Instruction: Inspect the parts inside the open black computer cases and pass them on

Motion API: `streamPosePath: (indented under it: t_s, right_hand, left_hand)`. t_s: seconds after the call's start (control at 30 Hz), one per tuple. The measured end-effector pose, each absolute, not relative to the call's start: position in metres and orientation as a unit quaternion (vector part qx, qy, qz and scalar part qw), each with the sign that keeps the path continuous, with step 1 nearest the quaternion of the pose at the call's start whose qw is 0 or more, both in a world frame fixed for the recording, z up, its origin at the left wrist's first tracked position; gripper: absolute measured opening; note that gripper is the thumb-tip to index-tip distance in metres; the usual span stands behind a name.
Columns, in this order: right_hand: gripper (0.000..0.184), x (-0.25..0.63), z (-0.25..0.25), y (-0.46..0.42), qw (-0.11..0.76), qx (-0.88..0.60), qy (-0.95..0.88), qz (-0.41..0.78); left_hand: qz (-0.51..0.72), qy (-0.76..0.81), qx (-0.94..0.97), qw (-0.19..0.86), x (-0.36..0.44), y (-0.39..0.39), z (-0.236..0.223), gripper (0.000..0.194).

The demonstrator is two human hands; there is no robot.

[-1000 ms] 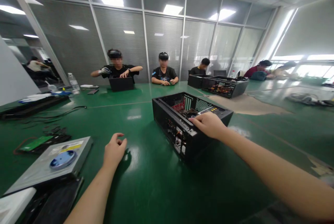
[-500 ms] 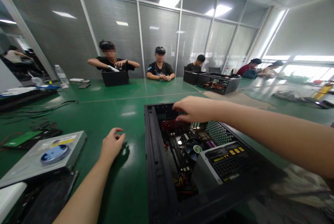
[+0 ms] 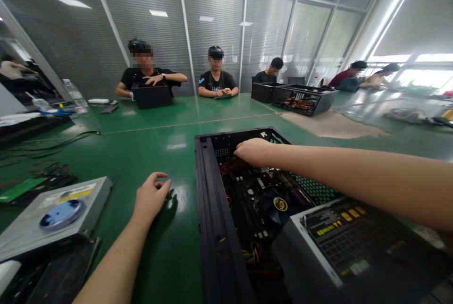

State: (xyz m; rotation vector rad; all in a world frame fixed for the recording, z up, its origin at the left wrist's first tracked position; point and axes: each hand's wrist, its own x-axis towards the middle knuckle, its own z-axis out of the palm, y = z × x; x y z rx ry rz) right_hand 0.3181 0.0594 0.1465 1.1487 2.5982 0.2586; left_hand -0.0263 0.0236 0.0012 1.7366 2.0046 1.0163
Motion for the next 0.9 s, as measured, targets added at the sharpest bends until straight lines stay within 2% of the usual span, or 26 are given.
streamPosePath:
  t_s: [0.27,0.47,0.7,0.83,0.9]
  right_hand:
    - [0.031,0.327,0.158,0.071,0.064,0.477,0.869,0.114]
    - [0.033,0.336,0.159,0.068,0.084,0.453,0.881,0.108]
    - [0.030,0.318,0.137,0.062,0.169,0.448,0.875,0.072]
    - [0.031,0.315,0.161,0.054,0.171,0.440,0.880,0.050]
    - [0.036,0.329,0.184,0.035,0.118,0.423,0.897,0.043]
  left_hand:
    - [0.343,0.703,0.606,0.148,-0.026,0.025,-0.001,0.038]
    - [0.331,0.709,0.604,0.152,-0.025,0.023,0.002,0.037]
    - [0.329,0.697,0.620,0.146,-0.028,0.025,-0.001,0.032]
    - [0.315,0.696,0.630,0.140,-0.029,0.025,0.000,0.034]
    - [0.315,0.694,0.631,0.145,-0.030,0.025,0.001,0.035]
